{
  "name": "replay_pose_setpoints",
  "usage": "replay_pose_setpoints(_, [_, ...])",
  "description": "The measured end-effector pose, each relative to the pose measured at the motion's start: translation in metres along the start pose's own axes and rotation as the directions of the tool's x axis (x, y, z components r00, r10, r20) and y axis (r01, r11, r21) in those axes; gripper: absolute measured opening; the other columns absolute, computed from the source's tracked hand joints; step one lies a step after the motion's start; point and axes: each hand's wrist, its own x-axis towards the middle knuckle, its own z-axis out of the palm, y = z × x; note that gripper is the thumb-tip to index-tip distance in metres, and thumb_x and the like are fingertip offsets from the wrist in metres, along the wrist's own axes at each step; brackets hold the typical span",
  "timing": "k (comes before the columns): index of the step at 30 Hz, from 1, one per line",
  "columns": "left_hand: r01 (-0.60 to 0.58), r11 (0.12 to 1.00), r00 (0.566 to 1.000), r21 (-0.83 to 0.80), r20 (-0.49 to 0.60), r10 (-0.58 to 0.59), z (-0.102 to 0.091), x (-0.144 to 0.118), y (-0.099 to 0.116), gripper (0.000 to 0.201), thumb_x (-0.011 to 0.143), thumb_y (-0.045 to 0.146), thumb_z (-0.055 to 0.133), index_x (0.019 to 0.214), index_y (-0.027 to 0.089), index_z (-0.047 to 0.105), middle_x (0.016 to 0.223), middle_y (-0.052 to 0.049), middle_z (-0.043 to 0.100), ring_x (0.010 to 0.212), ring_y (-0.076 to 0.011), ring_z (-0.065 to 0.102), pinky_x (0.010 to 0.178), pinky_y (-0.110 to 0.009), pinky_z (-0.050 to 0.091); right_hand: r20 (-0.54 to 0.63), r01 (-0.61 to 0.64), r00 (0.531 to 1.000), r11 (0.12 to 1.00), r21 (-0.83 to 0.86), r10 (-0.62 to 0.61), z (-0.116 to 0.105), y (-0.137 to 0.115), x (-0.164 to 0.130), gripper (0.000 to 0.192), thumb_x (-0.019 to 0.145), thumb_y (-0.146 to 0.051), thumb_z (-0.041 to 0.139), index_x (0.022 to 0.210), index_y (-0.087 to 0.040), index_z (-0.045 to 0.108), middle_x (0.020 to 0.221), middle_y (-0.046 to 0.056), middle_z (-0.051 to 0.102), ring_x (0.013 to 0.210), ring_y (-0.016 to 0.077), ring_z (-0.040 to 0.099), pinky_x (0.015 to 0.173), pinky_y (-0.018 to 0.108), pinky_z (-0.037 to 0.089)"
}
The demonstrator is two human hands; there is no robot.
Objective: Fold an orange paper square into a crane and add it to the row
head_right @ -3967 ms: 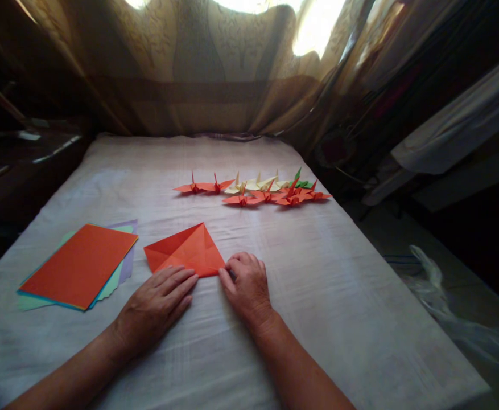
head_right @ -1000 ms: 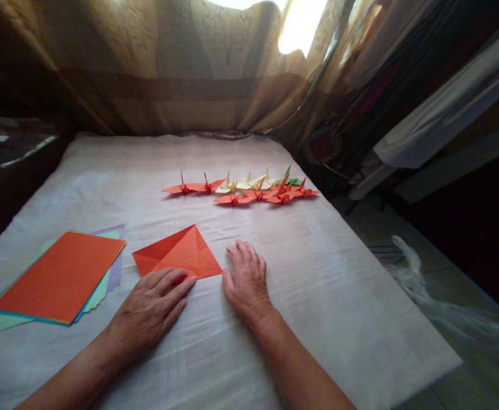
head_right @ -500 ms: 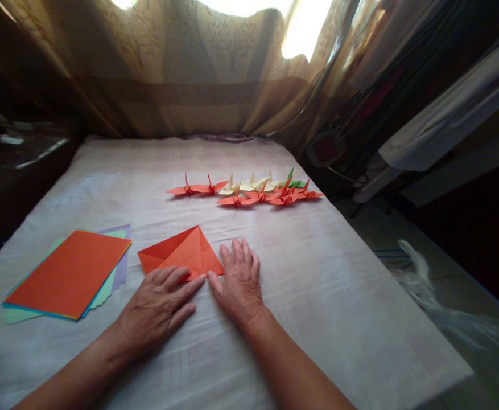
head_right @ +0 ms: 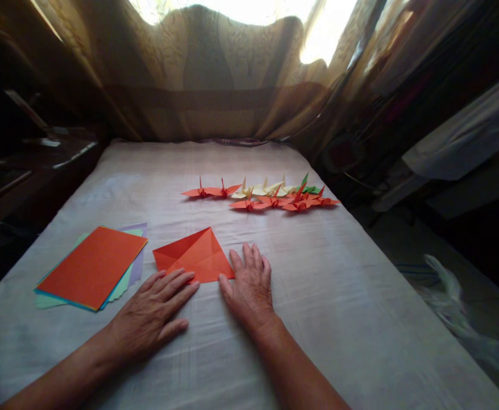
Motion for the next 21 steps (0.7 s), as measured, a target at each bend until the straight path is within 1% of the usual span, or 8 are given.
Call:
replay_pose_setpoints(5, [-0.015, 1.0, 1.0, -0.009, 0.026, 0.016, -0.008, -0.015, -0.017, 0.061, 0.095, 0.059, 0.045, 0.148, 0.028, 0.041, 0.143, -0.005, 0.055, 0.135, -0.0261, 0.044, 0.114, -0.043, 0.026, -0.003, -0.013, 1.0, 1.0, -0.004, 0.013, 0.0, 0.0, 0.0, 0.051, 0.087, -0.038, 0.059, 0.134, -0.019, 0.056, 0.147, 0.018, 0.045, 0.14, 0.0348, 0.034, 0.109, 0.054, 0.028])
replay_pose_setpoints(10, [-0.019, 1.0, 1.0, 0.016, 0.015, 0.019, -0.013, -0.026, -0.029, 0.062, 0.094, 0.058, 0.048, 0.147, 0.027, 0.042, 0.142, -0.004, 0.057, 0.136, -0.0279, 0.043, 0.114, -0.045, 0.025, -0.009, -0.012, 1.0, 1.0, -0.01, 0.012, 0.0, 0.0, 0.0, 0.05, 0.087, -0.039, 0.059, 0.133, -0.02, 0.057, 0.148, 0.017, 0.045, 0.139, 0.0347, 0.034, 0.108, 0.054, 0.029])
replay_pose_setpoints(15, [0.013, 0.997, 0.999, 0.072, 0.043, -0.017, -0.019, -0.039, -0.039, 0.06, 0.094, 0.059, 0.048, 0.145, 0.027, 0.044, 0.143, -0.005, 0.055, 0.136, -0.0286, 0.042, 0.114, -0.047, 0.023, -0.003, -0.012, 1.0, 1.0, -0.011, 0.012, -0.001, -0.001, 0.0, 0.05, 0.087, -0.037, 0.059, 0.133, -0.018, 0.057, 0.148, 0.018, 0.045, 0.139, 0.035, 0.034, 0.109, 0.054, 0.028])
replay_pose_setpoints(17, [0.021, 0.995, 0.999, 0.094, 0.033, -0.024, -0.022, -0.039, -0.038, 0.058, 0.094, 0.059, 0.048, 0.142, 0.027, 0.049, 0.142, -0.007, 0.055, 0.135, -0.029, 0.043, 0.113, -0.048, 0.025, -0.01, -0.007, 1.0, 1.0, -0.009, 0.007, -0.001, -0.002, 0.0, 0.049, 0.087, -0.036, 0.059, 0.133, -0.018, 0.058, 0.148, 0.018, 0.045, 0.139, 0.0348, 0.034, 0.109, 0.053, 0.028])
replay_pose_setpoints(19, [0.046, 0.992, 0.999, 0.114, 0.008, -0.047, -0.025, -0.034, -0.033, 0.05, 0.095, 0.055, 0.049, 0.135, 0.026, 0.056, 0.14, -0.009, 0.057, 0.133, -0.0296, 0.045, 0.112, -0.049, 0.026, -0.018, 0.003, 1.0, 1.0, -0.001, -0.003, -0.001, -0.001, -0.001, 0.048, 0.087, -0.035, 0.059, 0.132, -0.017, 0.058, 0.147, 0.019, 0.045, 0.139, 0.0347, 0.034, 0.109, 0.054, 0.029])
replay_pose_setpoints(21, [0.113, 0.984, 0.994, 0.134, -0.015, -0.112, -0.027, -0.025, -0.022, 0.038, 0.097, 0.047, 0.048, 0.123, 0.023, 0.064, 0.133, -0.009, 0.061, 0.128, -0.0297, 0.049, 0.111, -0.05, 0.027, -0.03, 0.025, 0.999, 0.999, 0.019, -0.025, -0.001, 0.001, -0.001, 0.046, 0.088, -0.034, 0.058, 0.131, -0.018, 0.058, 0.147, 0.019, 0.044, 0.14, 0.0346, 0.034, 0.109, 0.055, 0.029])
